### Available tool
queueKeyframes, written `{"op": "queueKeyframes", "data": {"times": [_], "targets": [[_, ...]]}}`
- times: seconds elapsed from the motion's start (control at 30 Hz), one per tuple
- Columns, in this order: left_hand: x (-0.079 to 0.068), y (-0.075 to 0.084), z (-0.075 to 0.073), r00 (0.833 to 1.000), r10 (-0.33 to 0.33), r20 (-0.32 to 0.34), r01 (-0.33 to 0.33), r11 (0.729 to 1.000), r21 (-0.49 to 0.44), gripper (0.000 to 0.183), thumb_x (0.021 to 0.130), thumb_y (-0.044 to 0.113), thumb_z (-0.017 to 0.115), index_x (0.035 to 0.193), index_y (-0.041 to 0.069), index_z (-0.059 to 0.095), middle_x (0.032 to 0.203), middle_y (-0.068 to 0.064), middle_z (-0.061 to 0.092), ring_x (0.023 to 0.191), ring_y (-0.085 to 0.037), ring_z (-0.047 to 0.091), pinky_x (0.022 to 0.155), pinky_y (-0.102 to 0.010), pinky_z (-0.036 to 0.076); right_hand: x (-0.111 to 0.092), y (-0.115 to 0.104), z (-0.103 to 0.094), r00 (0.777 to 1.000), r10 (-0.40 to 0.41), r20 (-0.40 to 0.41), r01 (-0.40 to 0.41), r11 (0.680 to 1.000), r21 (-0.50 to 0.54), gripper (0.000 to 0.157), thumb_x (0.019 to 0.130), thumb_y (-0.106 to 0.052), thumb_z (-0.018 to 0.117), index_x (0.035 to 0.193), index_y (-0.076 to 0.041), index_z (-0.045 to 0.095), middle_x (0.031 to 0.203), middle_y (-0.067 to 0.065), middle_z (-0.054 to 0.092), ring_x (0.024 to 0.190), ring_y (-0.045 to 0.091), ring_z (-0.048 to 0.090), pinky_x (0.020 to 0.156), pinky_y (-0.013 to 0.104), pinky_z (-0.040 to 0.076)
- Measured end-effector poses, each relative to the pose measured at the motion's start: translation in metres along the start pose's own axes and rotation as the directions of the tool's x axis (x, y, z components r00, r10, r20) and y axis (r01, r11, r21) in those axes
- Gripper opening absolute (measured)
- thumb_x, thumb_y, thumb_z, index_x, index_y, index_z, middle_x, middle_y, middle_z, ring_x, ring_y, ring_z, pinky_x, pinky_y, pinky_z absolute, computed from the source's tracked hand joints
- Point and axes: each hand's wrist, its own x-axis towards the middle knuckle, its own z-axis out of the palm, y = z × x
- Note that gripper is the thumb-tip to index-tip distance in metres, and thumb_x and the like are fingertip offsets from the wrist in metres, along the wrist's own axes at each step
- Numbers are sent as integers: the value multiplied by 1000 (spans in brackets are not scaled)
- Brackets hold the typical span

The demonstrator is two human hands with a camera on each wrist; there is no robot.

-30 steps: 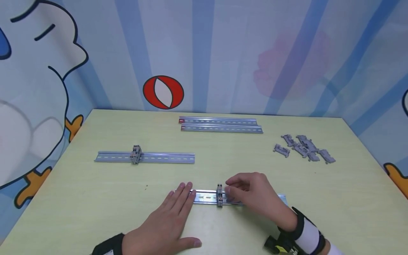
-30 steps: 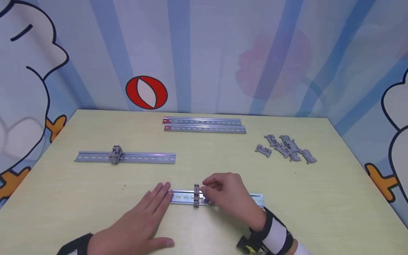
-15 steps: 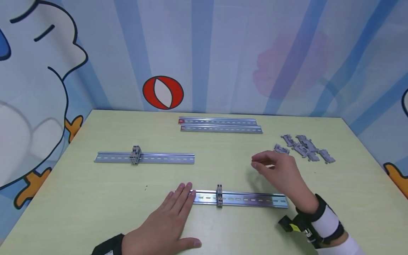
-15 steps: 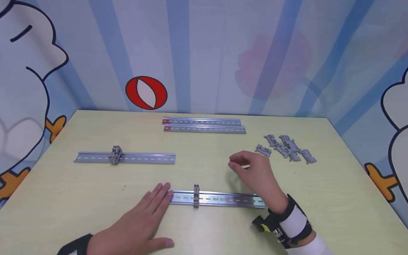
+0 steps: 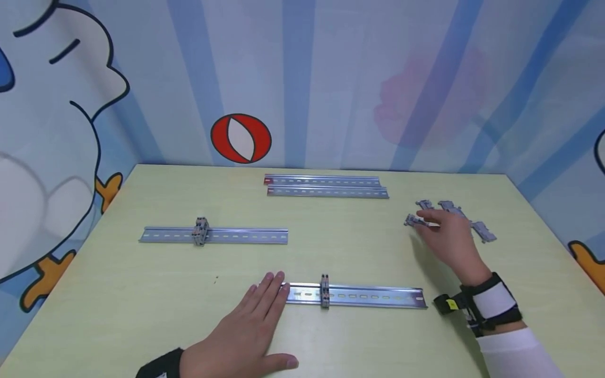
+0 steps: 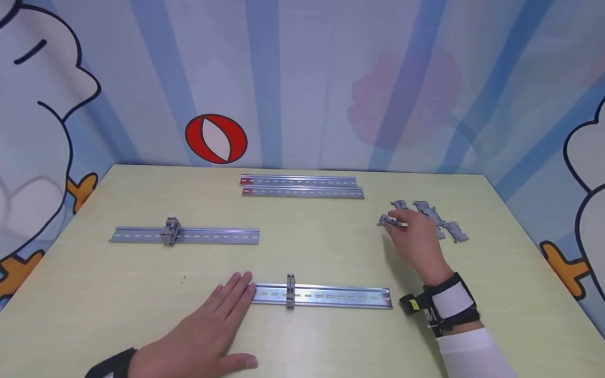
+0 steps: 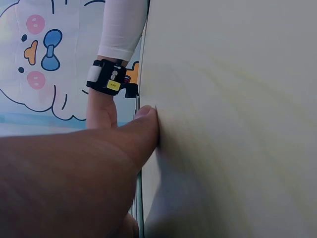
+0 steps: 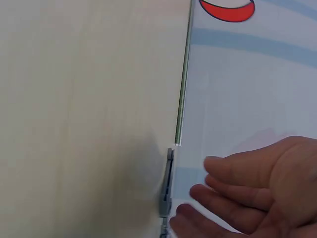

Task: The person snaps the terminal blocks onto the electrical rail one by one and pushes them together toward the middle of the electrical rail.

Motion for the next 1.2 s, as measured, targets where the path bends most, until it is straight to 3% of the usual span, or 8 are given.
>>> {"op": "queueKeyframes", "data": {"times": [0.1,0.23,0.47,0.53,0.63,0.87,1.0,1.2], "targets": [[0,0,0,1000,-3,2,3,1000,-6,112,80,82,43,158,8,12,167,-10,2,153,-29,3,122,-51,18,2,10,1,998,23,57,-20,999,-48,33,91,-4,63,122,9,65,124,37,61,101,49,67,66,45,58],[0,0,0,1000,-1,-3,1,1000,-7,112,80,82,43,158,8,12,167,-10,2,153,-29,3,122,-51,19,4,16,-1,995,17,96,-5,993,-120,29,90,-4,65,117,6,70,120,34,65,93,41,67,60,30,48],[0,0,0,1000,1,-13,-1,1000,3,112,79,84,40,158,9,13,168,-9,2,153,-29,5,121,-52,19,3,14,-4,987,98,129,-76,984,-160,35,88,-8,69,118,8,67,122,34,63,109,47,59,80,55,51],[0,-1,1,1000,1,-11,-1,1000,-1,112,79,84,39,158,9,13,168,-9,1,153,-28,4,122,-52,19,3,15,-4,985,90,147,-66,984,-163,38,87,-8,70,120,10,65,121,35,63,109,47,60,82,56,52],[1,-1,1,1000,-3,-3,3,1000,-5,113,78,85,39,158,10,12,168,-8,1,153,-28,4,122,-51,18,3,18,-3,984,73,166,-44,984,-172,38,86,-6,71,120,11,65,115,34,67,104,45,63,81,55,53],[1,0,-2,1000,-12,11,12,1000,-13,113,78,84,42,158,10,12,168,-8,1,153,-28,5,122,-51,18,3,19,-3,970,120,212,-84,982,-172,43,85,-9,73,122,10,63,110,31,69,98,40,65,76,48,55],[0,1,-2,1000,-5,2,5,1000,-16,112,79,82,44,158,9,14,167,-9,3,153,-29,6,121,-52,20,3,17,-5,965,136,226,-100,981,-165,43,83,-12,75,120,9,65,105,28,68,91,36,62,66,38,53],[0,0,-1,1000,-6,2,6,1000,-14,112,79,83,43,158,9,13,167,-9,3,153,-29,6,121,-52,19,1,10,-9,969,115,221,-86,987,-135,28,85,-12,72,108,3,72,98,23,70,87,33,63,59,26,46]]}}
